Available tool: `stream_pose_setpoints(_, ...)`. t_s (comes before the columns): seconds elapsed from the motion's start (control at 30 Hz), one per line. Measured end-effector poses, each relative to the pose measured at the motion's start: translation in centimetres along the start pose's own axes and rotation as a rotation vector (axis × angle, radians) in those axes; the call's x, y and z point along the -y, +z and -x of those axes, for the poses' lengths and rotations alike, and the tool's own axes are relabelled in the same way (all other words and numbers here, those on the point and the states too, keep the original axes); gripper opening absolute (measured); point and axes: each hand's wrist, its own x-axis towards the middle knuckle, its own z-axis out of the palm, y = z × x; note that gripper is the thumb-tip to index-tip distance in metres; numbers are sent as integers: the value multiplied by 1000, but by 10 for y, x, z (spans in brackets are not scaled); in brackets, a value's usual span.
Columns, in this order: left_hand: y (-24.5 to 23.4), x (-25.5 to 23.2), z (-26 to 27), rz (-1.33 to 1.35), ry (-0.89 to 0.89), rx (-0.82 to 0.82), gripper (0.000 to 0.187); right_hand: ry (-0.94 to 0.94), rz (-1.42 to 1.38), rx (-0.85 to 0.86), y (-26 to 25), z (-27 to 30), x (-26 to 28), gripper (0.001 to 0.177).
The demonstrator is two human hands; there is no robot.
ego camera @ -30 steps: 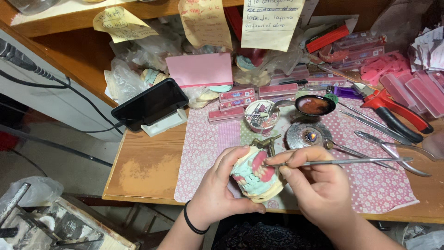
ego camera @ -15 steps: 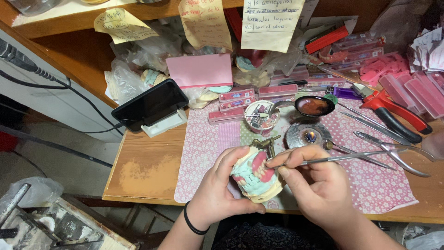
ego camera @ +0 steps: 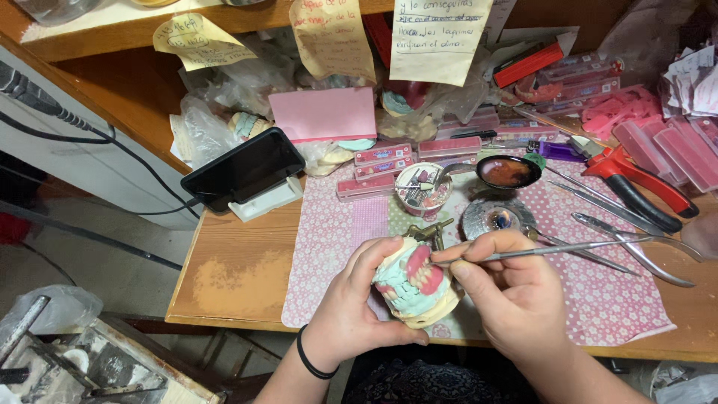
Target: The person holds a dental mold in a clamp and uses a small brush to apply a substance from a small bowl onto the mold's surface. They repeatedly dip the brush into the bowl and carefully coat the pink and white areas of the mold. The person rotates the mold to access different angles and continues the application process throughout the video.
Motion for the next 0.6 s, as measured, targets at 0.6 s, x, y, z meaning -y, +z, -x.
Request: stream_pose_setpoints(0.6,0,-2,-1,15,-17,7,105,-41,0,57,-2,-3,3,13)
